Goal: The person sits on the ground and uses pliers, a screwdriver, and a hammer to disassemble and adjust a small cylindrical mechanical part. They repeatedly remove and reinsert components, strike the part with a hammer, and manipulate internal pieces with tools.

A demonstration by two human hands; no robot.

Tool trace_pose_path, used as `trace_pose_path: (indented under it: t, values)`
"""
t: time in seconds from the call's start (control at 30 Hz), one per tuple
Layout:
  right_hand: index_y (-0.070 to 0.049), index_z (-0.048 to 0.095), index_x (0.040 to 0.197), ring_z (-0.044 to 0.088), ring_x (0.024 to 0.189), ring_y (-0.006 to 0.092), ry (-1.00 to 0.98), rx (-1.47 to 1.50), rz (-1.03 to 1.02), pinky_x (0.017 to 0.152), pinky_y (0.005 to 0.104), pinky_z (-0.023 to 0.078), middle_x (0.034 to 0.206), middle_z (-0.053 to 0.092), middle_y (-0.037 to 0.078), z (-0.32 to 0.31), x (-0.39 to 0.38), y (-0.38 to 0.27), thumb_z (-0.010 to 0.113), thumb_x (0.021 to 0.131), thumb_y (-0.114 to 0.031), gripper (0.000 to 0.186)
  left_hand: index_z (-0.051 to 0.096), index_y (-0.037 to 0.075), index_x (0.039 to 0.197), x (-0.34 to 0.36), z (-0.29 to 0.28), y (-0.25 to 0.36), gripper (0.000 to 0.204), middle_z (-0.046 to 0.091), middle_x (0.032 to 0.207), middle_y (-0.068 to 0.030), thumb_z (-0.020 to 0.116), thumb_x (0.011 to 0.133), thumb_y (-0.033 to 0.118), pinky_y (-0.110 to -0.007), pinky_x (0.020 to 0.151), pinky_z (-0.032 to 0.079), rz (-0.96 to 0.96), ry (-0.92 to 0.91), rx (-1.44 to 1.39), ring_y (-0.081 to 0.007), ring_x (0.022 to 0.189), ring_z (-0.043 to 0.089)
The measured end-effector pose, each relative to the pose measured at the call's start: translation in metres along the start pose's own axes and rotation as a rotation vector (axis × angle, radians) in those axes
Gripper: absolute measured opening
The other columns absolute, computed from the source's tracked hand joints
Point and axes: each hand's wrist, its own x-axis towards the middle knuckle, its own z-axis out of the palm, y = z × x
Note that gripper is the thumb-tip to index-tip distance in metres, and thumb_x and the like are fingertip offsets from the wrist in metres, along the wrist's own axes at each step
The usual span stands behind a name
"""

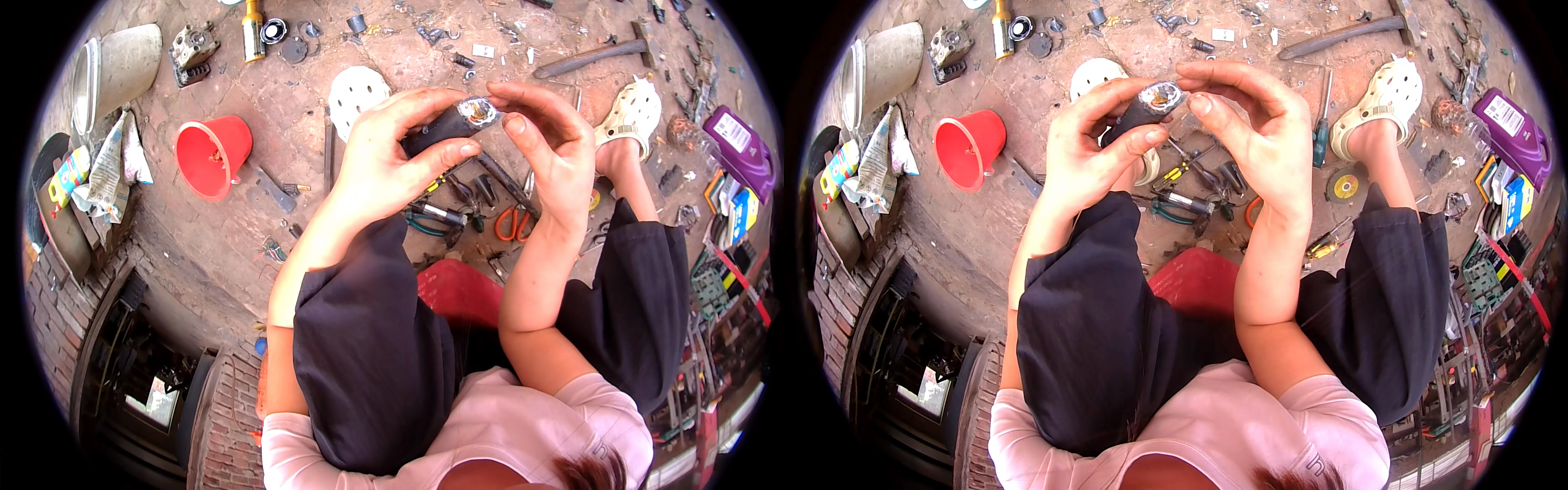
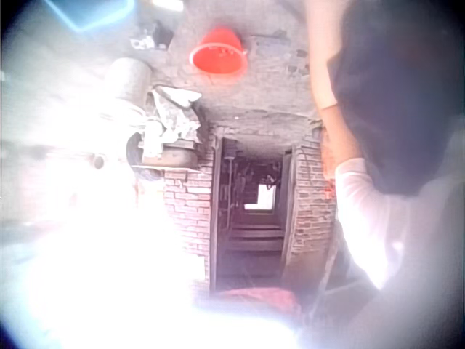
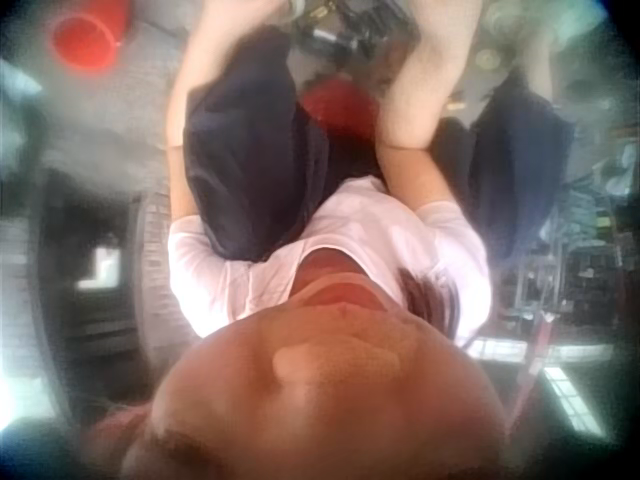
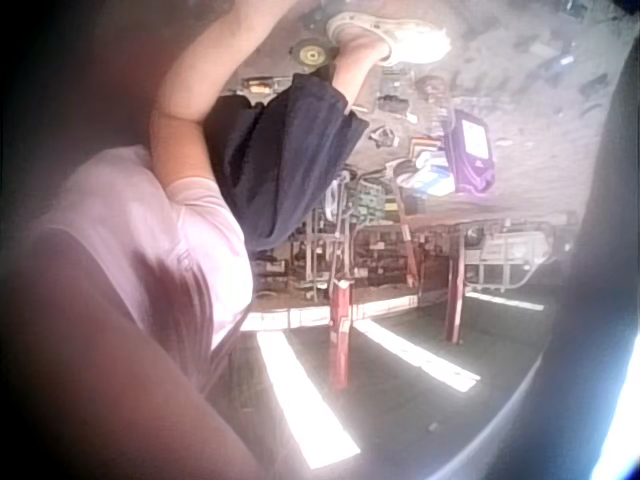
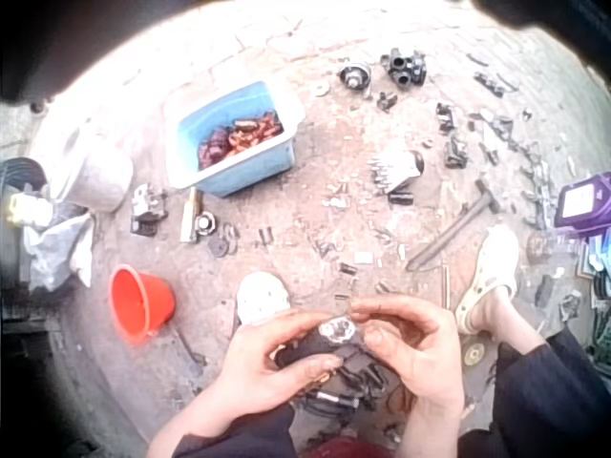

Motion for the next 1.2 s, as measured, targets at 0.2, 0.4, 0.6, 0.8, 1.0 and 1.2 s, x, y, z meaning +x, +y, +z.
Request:
trace_pose_path:
  t: [0.2, 0.4, 0.6, 0.8, 1.0, 1.2]
  values:
    - [0.002, 0.067, 0.106, 0.064, 0.097, 0.0167, -0.037, -0.031, -0.008, 0.088, 0.0289, 0.05, 0.105, 0.068, 0.01, 0.0, 0.0, -0.002, 0.072, 0.079, 0.003, 0.028, 0.065, 0.002, 0.107, 0.003, 0.002, -0.007, 0.042, 0.067, 0.093, -0.0107, 0.081, 0.071, 0.016, -0.031, 0.075, 0.052, 0.103, 0.044, 0.042, -0.0231, 0.086, 0.067]
    - [0.001, 0.068, 0.106, 0.063, 0.098, 0.0169, -0.091, -0.036, -0.057, 0.089, 0.0298, 0.049, 0.104, 0.068, 0.01, 0.0, 0.001, -0.002, 0.073, 0.077, 0.003, 0.03, 0.065, 0.003, 0.109, 0.006, 0.0, -0.006, 0.04, 0.068, 0.098, -0.0105, 0.078, 0.071, 0.008, -0.032, 0.079, 0.051, 0.209, 0.044, 0.083, -0.0231, 0.091, 0.066]
    - [0.001, 0.068, 0.106, 0.063, 0.1, 0.0198, -0.115, -0.063, -0.112, 0.09, 0.0314, 0.048, 0.106, 0.068, 0.011, 0.0, 0.0, 0.0, 0.072, 0.076, 0.004, 0.03, 0.066, 0.0, 0.109, 0.005, -0.001, -0.008, 0.041, 0.068, 0.1, -0.0115, 0.075, 0.069, -0.002, -0.031, 0.082, 0.051, 0.262, 0.062, 0.086, -0.0211, 0.094, 0.066]
    - [0.001, 0.068, 0.105, 0.062, 0.103, 0.021, -0.123, -0.072, -0.122, 0.092, 0.0323, 0.047, 0.107, 0.068, 0.012, 0.002, 0.001, -0.001, 0.07, 0.077, 0.005, 0.028, 0.066, -0.001, 0.106, 0.008, -0.003, -0.007, 0.042, 0.068, 0.1, -0.0131, 0.074, 0.065, -0.005, -0.033, 0.082, 0.052, 0.359, 0.095, 0.16, -0.0246, 0.093, 0.066]
    - [0.0, 0.068, 0.106, 0.061, 0.103, 0.0205, -0.105, -0.114, -0.109, 0.092, 0.0318, 0.047, 0.107, 0.068, 0.011, 0.003, 0.0, 0.001, 0.071, 0.077, 0.004, 0.029, 0.068, 0.008, 0.105, 0.007, -0.004, -0.011, 0.042, 0.069, 0.101, -0.0069, 0.077, 0.063, 0.003, -0.034, 0.083, 0.048, 0.361, 0.137, 0.215, -0.0248, 0.095, 0.065]
    - [0.0, 0.068, 0.108, 0.062, 0.1, 0.0183, -0.086, -0.139, -0.096, 0.091, 0.0305, 0.047, 0.104, 0.067, 0.009, 0.008, 0.001, -0.002, 0.073, 0.076, 0.0, 0.032, 0.067, 0.009, 0.104, 0.008, -0.005, -0.011, 0.043, 0.068, 0.099, -0.0048, 0.077, 0.062, 0.004, -0.034, 0.08, 0.047, 0.392, 0.16, 0.315, -0.0243, 0.093, 0.064]
